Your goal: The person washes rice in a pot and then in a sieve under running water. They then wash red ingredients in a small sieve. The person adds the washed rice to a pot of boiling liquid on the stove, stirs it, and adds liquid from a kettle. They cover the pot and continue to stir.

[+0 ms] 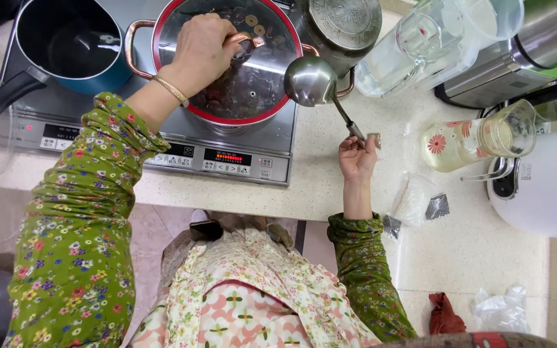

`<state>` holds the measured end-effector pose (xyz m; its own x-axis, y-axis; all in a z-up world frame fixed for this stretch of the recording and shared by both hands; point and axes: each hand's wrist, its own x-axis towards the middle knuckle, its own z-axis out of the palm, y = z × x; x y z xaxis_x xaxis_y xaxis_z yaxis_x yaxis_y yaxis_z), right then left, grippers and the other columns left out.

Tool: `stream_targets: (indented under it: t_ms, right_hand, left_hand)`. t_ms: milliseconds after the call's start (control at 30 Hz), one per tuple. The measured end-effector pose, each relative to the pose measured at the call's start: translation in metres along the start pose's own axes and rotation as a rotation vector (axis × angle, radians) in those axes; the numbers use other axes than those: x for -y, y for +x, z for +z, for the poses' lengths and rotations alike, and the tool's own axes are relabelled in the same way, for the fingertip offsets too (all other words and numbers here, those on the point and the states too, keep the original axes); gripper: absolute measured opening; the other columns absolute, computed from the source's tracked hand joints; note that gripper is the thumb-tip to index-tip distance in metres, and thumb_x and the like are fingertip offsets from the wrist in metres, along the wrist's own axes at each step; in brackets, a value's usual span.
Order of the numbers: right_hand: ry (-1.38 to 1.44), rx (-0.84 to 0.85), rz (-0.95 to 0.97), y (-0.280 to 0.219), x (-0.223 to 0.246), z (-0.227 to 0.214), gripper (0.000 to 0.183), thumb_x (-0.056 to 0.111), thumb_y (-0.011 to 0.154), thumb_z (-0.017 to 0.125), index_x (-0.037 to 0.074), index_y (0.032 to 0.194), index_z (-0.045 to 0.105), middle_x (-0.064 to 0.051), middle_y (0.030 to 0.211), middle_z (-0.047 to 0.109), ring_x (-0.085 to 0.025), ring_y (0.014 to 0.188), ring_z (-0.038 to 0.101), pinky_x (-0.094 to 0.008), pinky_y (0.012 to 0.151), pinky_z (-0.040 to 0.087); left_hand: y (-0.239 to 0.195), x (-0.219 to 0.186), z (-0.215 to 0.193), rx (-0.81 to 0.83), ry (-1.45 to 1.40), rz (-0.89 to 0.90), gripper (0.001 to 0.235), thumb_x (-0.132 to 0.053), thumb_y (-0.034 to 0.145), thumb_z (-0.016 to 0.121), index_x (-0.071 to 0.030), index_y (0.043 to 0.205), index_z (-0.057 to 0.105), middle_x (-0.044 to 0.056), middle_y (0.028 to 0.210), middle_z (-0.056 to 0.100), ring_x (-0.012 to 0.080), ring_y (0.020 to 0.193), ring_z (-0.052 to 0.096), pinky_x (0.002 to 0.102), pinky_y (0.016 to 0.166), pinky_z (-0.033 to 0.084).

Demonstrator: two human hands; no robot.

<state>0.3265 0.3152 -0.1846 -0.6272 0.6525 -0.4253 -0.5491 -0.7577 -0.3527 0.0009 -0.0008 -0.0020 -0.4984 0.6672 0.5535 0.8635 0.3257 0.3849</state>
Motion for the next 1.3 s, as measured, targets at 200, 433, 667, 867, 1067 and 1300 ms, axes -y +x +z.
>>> stream_targets:
  t_ms: [200, 433, 667, 867, 1067, 1300]
  right_hand:
    - [-0.053, 0.049, 0.096, 0.032, -0.010, -0.033, 0.036, 0.030, 0.108, 0.057, -0.005, 0.115, 0.062, -0.015, 0.103, 0.070, -0.020, 0.086, 0.068, -0.033, 0.077, 0.059]
    - [-0.177, 0.150, 0.214, -0.031, -0.012, -0.018, 0.044, 0.036, 0.105, 0.062, -0.006, 0.119, 0.064, -0.018, 0.114, 0.073, -0.023, 0.090, 0.072, -0.027, 0.072, 0.057]
    - [-0.882, -0.223, -0.553, -0.202, 0.024, -0.051, 0.030, 0.013, 0.102, 0.062, 0.000, 0.129, 0.060, -0.012, 0.118, 0.072, -0.016, 0.092, 0.070, -0.029, 0.077, 0.057]
    - [-1.387, -1.037, -1.125, -0.354, 0.070, -0.122, 0.025, 0.007, 0.097, 0.066, 0.006, 0.122, 0.066, -0.012, 0.123, 0.070, -0.024, 0.105, 0.070, -0.035, 0.086, 0.058]
    - [-1.384, -1.562, -1.191, -0.452, 0.068, -0.203, 0.028, 0.008, 0.092, 0.068, 0.009, 0.121, 0.066, -0.016, 0.128, 0.064, -0.037, 0.121, 0.062, -0.043, 0.102, 0.052]
    - [-1.558, -1.500, -1.016, -0.425, 0.106, -0.232, 0.066, 0.022, 0.092, 0.076, 0.014, 0.148, 0.043, -0.022, 0.156, 0.040, -0.045, 0.136, 0.047, -0.050, 0.112, 0.046]
  left_hand:
    - [-0.010, -0.094, -0.055, -0.114, -0.044, 0.115, 0.043, -0.007, 0.090, 0.082, -0.002, 0.129, 0.065, 0.018, 0.118, 0.061, 0.0391, 0.101, 0.065, 0.046, 0.085, 0.053]
    - [-0.089, -0.175, -0.005, 0.217, -0.509, 0.190, 0.037, -0.006, 0.093, 0.074, -0.003, 0.128, 0.064, 0.017, 0.114, 0.062, 0.0345, 0.090, 0.068, 0.041, 0.077, 0.056]
    - [-0.148, -0.220, 0.077, 0.759, -0.768, 0.077, 0.034, -0.009, 0.091, 0.074, -0.006, 0.124, 0.068, 0.010, 0.092, 0.070, 0.0209, 0.066, 0.065, 0.034, 0.061, 0.053]
    - [-0.163, -0.272, 0.111, 1.069, -0.891, 0.402, 0.032, -0.007, 0.094, 0.071, -0.003, 0.126, 0.067, 0.011, 0.094, 0.070, 0.0195, 0.071, 0.065, 0.031, 0.063, 0.052]
    - [-0.179, -0.311, 0.133, 1.312, -0.865, 0.642, 0.033, -0.011, 0.098, 0.068, -0.002, 0.130, 0.067, 0.011, 0.099, 0.071, 0.0169, 0.081, 0.067, 0.030, 0.072, 0.054]
    - [-0.185, -0.299, 0.146, 1.374, -0.794, 0.597, 0.034, -0.017, 0.102, 0.067, -0.004, 0.134, 0.067, 0.010, 0.102, 0.072, 0.0149, 0.083, 0.067, 0.029, 0.075, 0.053]
